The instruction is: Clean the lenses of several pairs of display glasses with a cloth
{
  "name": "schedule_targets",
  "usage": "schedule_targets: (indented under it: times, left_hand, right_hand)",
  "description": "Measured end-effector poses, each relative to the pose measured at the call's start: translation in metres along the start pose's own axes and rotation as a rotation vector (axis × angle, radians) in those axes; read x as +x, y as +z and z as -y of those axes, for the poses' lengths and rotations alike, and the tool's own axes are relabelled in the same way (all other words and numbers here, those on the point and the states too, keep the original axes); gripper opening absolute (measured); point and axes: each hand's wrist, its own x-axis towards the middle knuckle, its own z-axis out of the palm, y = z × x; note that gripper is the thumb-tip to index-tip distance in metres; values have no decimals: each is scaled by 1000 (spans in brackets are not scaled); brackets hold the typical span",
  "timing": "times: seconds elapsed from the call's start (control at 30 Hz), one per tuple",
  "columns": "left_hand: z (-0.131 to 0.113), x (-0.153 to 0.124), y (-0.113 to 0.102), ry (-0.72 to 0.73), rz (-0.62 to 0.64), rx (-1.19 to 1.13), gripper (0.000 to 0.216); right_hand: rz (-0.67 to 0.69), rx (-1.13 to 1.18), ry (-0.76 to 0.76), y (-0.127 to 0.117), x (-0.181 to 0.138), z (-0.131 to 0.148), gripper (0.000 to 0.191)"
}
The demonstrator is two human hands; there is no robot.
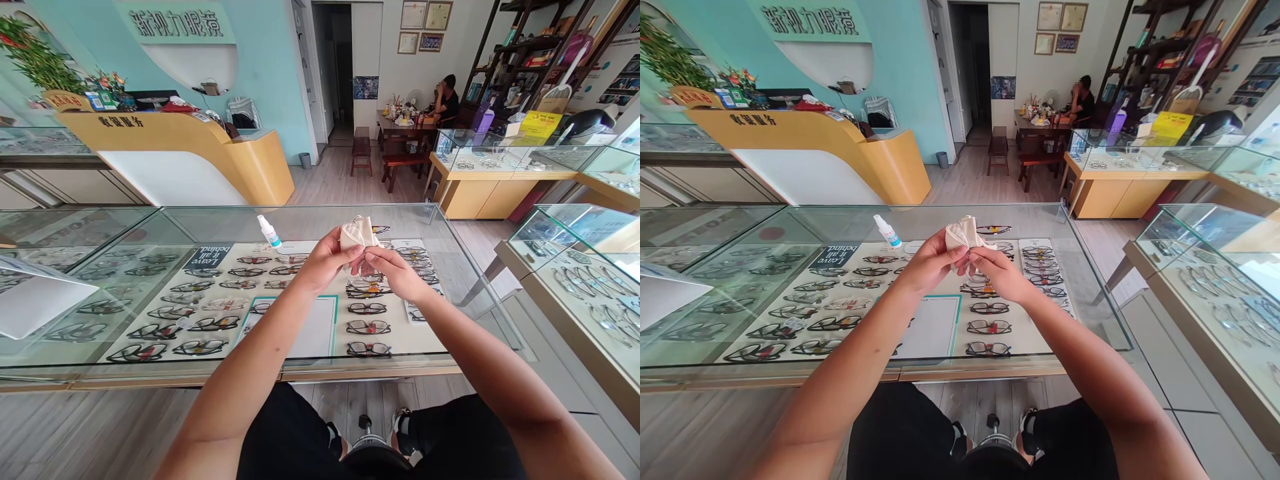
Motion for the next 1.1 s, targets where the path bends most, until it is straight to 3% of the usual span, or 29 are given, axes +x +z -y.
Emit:
schedule_targets:
  times: [0.2, 1.1]
  left_hand:
    - [0, 1, -2, 13, 33, 66, 46]
    - [2, -7, 16, 91, -120, 135, 52]
  right_hand:
    - [20, 31, 19, 0, 0, 1, 54]
    - [81, 47, 61, 1, -2, 4, 49]
